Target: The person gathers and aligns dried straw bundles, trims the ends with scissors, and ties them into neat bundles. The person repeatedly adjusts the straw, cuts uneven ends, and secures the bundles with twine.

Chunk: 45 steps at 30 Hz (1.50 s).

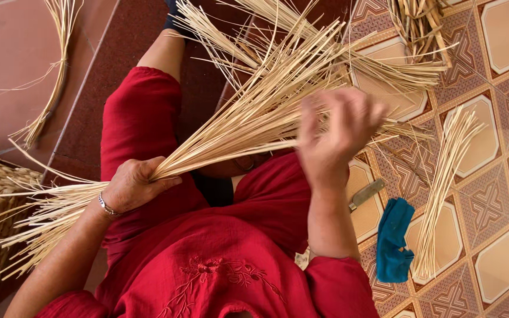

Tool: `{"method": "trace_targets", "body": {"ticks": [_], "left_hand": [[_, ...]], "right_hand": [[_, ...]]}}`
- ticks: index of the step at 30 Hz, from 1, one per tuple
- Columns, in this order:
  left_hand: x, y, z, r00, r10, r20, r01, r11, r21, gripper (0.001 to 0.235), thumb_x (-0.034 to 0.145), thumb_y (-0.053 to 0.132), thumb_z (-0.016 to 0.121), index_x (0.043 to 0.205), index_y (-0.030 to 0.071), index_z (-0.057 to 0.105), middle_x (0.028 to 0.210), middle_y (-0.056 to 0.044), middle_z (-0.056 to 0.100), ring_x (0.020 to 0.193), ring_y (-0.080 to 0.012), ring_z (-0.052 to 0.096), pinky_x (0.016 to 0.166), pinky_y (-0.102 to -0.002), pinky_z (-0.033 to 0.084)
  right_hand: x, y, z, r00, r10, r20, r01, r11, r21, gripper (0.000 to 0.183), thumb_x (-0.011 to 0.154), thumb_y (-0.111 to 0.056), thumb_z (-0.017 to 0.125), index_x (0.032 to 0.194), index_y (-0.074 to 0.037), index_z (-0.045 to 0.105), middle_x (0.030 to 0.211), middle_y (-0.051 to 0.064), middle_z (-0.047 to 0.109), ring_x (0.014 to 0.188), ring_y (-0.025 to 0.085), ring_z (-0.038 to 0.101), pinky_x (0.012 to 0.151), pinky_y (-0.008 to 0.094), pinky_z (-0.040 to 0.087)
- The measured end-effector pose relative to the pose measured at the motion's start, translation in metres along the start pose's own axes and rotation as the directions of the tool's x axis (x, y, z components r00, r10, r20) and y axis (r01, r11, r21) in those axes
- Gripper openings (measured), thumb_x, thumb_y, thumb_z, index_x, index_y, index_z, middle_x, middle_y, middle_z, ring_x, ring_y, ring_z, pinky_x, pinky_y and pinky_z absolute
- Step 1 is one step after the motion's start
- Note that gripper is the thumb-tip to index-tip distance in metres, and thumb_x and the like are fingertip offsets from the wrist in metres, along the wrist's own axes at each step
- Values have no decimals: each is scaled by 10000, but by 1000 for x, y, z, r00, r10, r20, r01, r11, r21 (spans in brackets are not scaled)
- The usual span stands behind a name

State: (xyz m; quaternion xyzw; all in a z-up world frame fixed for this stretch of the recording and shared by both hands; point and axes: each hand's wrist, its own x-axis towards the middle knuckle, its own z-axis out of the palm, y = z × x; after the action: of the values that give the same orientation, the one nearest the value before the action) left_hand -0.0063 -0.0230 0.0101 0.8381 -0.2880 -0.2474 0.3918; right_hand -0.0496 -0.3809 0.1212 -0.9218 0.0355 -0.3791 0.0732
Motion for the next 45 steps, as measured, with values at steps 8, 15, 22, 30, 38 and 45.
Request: {"method": "trace_targets", "body": {"ticks": [8,15,22,30,38,45], "left_hand": [[1,3,4,1000,-3,-16,4,998,69,257,824,361,788,964,161,708,701,-118,706,670,-339,698,592,-448,530],[6,6,1,998,-39,-58,39,999,-6,321,831,356,773,1045,127,703,774,-134,725,702,-340,715,591,-433,550],[5,8,-1,998,-57,-4,57,998,-14,294,836,356,776,1023,135,724,774,-136,734,726,-350,715,611,-443,550],[17,13,-5,992,-116,59,105,982,157,359,849,469,757,932,123,712,731,-163,709,724,-388,696,670,-498,543],[45,46,-39,960,5,280,-57,982,179,463,749,506,821,867,75,698,718,-178,708,742,-381,711,713,-496,554],[62,86,-45,927,331,-175,-92,656,749,757,716,353,851,1400,193,568,1371,-113,569,1293,-281,552,1067,-616,350]], "right_hand": [[-10,61,23,990,125,69,-128,991,45,148,947,-191,833,899,-104,723,956,40,633,963,231,564,942,457,433],[-15,71,10,799,435,416,-581,377,722,70,1002,-107,721,1057,-66,736,977,51,764,822,92,731,744,266,647],[-17,72,21,851,471,234,-526,765,372,106,984,-86,760,1088,-63,751,984,59,762,884,178,675,798,416,503],[-19,-17,-10,955,-210,209,187,974,126,954,818,-677,779,1555,-222,380,1581,112,387,1517,381,256,1244,645,80],[-57,-47,67,686,-528,501,465,847,256,850,916,-223,824,1600,-135,327,1430,178,544,1426,449,449,1185,715,335],[-54,-9,81,746,-437,502,378,899,220,131,1004,-11,683,1124,-17,632,779,102,686,670,204,696,561,352,593]]}}
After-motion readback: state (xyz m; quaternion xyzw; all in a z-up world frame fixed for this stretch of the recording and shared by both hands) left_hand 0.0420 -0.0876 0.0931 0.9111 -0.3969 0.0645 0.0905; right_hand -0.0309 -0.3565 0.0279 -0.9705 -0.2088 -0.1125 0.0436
